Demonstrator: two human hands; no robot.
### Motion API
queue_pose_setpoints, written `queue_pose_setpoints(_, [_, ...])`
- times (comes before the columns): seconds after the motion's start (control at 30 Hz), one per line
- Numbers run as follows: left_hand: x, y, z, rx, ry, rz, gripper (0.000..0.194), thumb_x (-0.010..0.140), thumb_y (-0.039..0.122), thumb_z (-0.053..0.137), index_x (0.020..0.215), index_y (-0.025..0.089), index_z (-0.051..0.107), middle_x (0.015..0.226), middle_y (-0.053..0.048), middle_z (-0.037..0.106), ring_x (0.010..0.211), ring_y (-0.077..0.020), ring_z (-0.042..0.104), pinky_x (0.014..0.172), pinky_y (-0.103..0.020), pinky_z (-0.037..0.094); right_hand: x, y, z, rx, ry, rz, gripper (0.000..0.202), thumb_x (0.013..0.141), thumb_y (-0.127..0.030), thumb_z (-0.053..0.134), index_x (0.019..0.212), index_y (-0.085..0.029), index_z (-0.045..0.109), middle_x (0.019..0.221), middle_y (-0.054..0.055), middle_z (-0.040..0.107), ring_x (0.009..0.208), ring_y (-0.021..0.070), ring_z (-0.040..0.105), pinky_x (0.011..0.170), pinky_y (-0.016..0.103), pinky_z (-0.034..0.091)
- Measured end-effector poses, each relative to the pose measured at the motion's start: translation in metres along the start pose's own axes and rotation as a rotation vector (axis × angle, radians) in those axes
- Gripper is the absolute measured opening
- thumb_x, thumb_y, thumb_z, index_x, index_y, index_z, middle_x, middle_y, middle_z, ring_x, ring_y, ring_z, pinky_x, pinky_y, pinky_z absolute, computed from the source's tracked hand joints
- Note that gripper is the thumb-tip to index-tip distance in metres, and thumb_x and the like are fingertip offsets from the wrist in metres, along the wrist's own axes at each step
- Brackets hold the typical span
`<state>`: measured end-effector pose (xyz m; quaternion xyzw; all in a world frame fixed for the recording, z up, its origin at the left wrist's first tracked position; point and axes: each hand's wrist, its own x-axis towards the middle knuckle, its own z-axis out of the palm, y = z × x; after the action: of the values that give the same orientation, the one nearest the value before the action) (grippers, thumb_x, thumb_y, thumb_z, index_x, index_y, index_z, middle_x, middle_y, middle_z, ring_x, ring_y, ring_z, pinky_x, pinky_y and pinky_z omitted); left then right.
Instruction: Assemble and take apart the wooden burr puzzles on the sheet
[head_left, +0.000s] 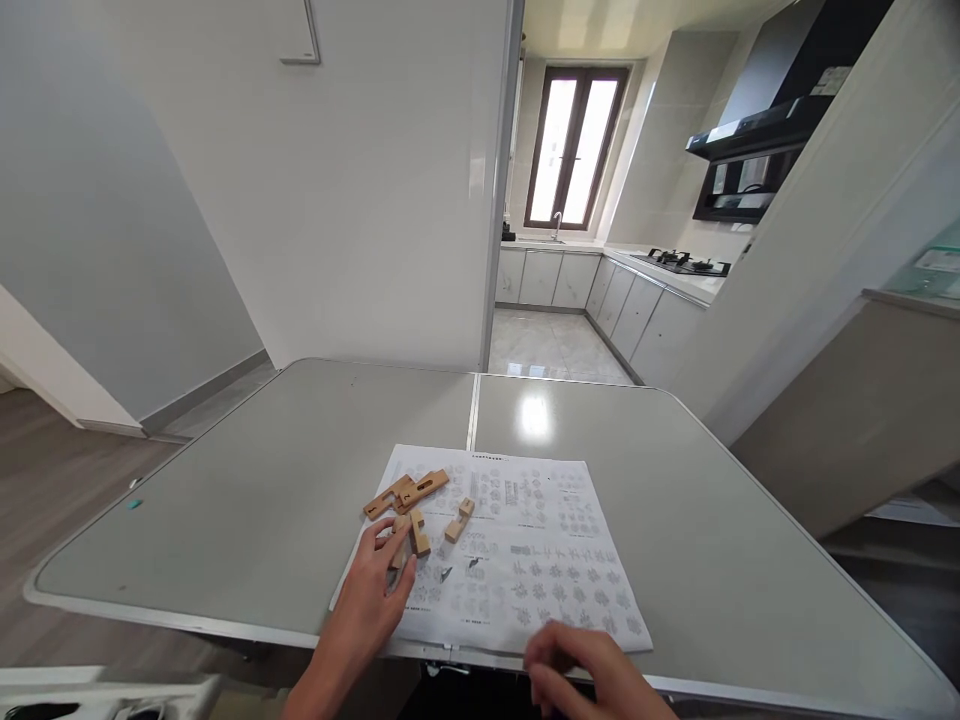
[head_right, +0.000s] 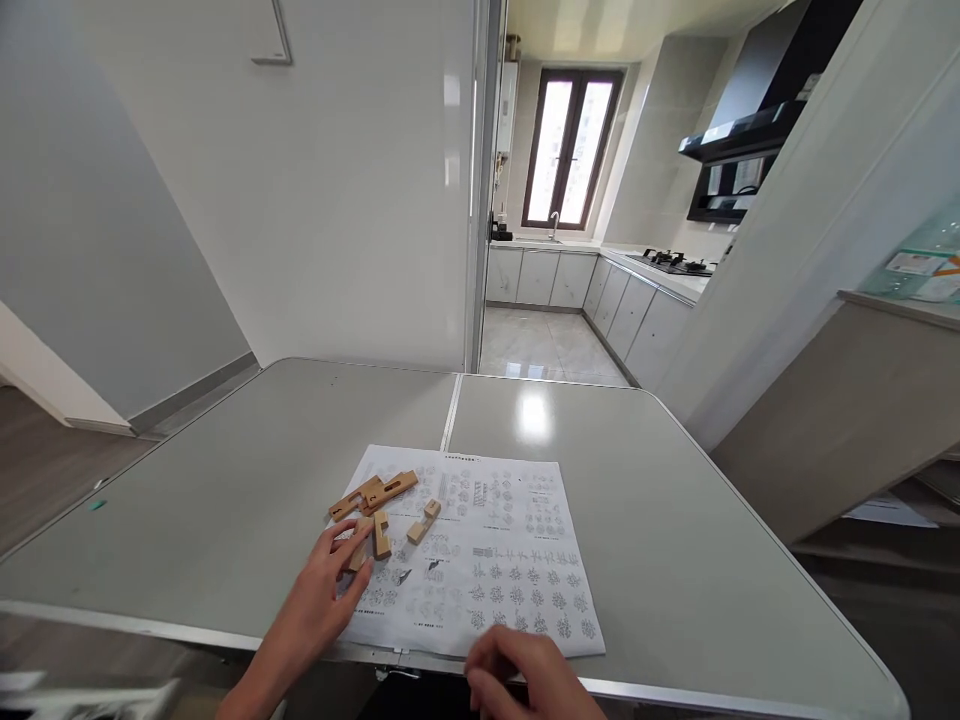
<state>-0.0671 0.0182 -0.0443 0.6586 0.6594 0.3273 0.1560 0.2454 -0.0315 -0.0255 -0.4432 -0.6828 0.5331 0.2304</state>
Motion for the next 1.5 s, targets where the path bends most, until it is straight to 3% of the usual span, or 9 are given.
queue_pose_setpoints(0.13, [-0.006, -0.004, 0.004, -0.020, 0.017, -0.013, 0.046, 0.096, 0.045, 0.052, 0.135, 0.025, 0.065, 0.148, -0.014, 0.048, 0.120, -0.0330, 0.062, 0.064, -0.032, 0.064, 0.036, -0.017, 0.001, 0.118, 0.104, -0.049, 0.032, 0.100, -0.050, 0.053, 0.087, -0.023, 0.064, 0.079, 0.003, 0.072, 0.075, 0.0203, 0.068, 0.073, 0.029, 0.052])
queue_pose_setpoints(0.33, [-0.012, -0.002, 0.007, 0.013, 0.103, 0.014, 0.039, 0.097, 0.043, 0.054, 0.132, 0.030, 0.064, 0.147, -0.010, 0.048, 0.126, -0.0320, 0.060, 0.091, -0.044, 0.062, 0.073, -0.001, 0.013, 0.207, 0.249, -0.101, 0.041, 0.098, -0.061, 0.053, 0.090, -0.022, 0.062, 0.077, 0.002, 0.068, 0.068, 0.0184, 0.064, 0.070, 0.029, 0.052])
queue_pose_setpoints(0.43, [-0.012, 0.000, 0.008, 0.030, 0.108, 0.000, 0.039, 0.098, 0.043, 0.053, 0.133, 0.030, 0.061, 0.147, -0.010, 0.049, 0.130, -0.0325, 0.058, 0.097, -0.047, 0.058, 0.082, 0.005, 0.019, 0.197, 0.322, -0.117, 0.043, 0.098, -0.062, 0.052, 0.092, -0.021, 0.063, 0.075, 0.001, 0.066, 0.062, 0.0169, 0.061, 0.066, 0.029, 0.051])
queue_pose_setpoints(0.57, [-0.011, 0.003, 0.008, 0.048, 0.112, 0.020, 0.037, 0.098, 0.040, 0.052, 0.132, 0.027, 0.059, 0.143, -0.010, 0.054, 0.130, -0.0315, 0.059, 0.102, -0.048, 0.055, 0.082, 0.006, 0.024, 0.115, 0.348, -0.132, 0.040, 0.100, -0.059, 0.051, 0.093, -0.021, 0.064, 0.075, 0.002, 0.067, 0.063, 0.0174, 0.060, 0.063, 0.028, 0.049])
queue_pose_setpoints(0.83, [-0.013, 0.003, 0.009, 0.054, 0.089, 0.010, 0.037, 0.100, 0.039, 0.051, 0.135, 0.028, 0.055, 0.142, -0.010, 0.055, 0.125, -0.0304, 0.061, 0.098, -0.045, 0.057, 0.074, 0.004, 0.028, -0.055, 0.426, -0.158, 0.036, 0.103, -0.052, 0.047, 0.091, -0.023, 0.064, 0.075, 0.003, 0.068, 0.065, 0.0195, 0.060, 0.062, 0.030, 0.046])
queue_pose_setpoints(1.5, [-0.013, 0.007, 0.010, 0.118, 0.112, 0.031, 0.036, 0.099, 0.035, 0.051, 0.133, 0.027, 0.056, 0.139, -0.010, 0.058, 0.122, -0.0303, 0.063, 0.097, -0.045, 0.057, 0.076, 0.009, 0.029, -0.048, 0.409, -0.101, 0.033, 0.103, -0.050, 0.049, 0.093, -0.023, 0.065, 0.078, 0.002, 0.069, 0.068, 0.0196, 0.061, 0.063, 0.029, 0.045])
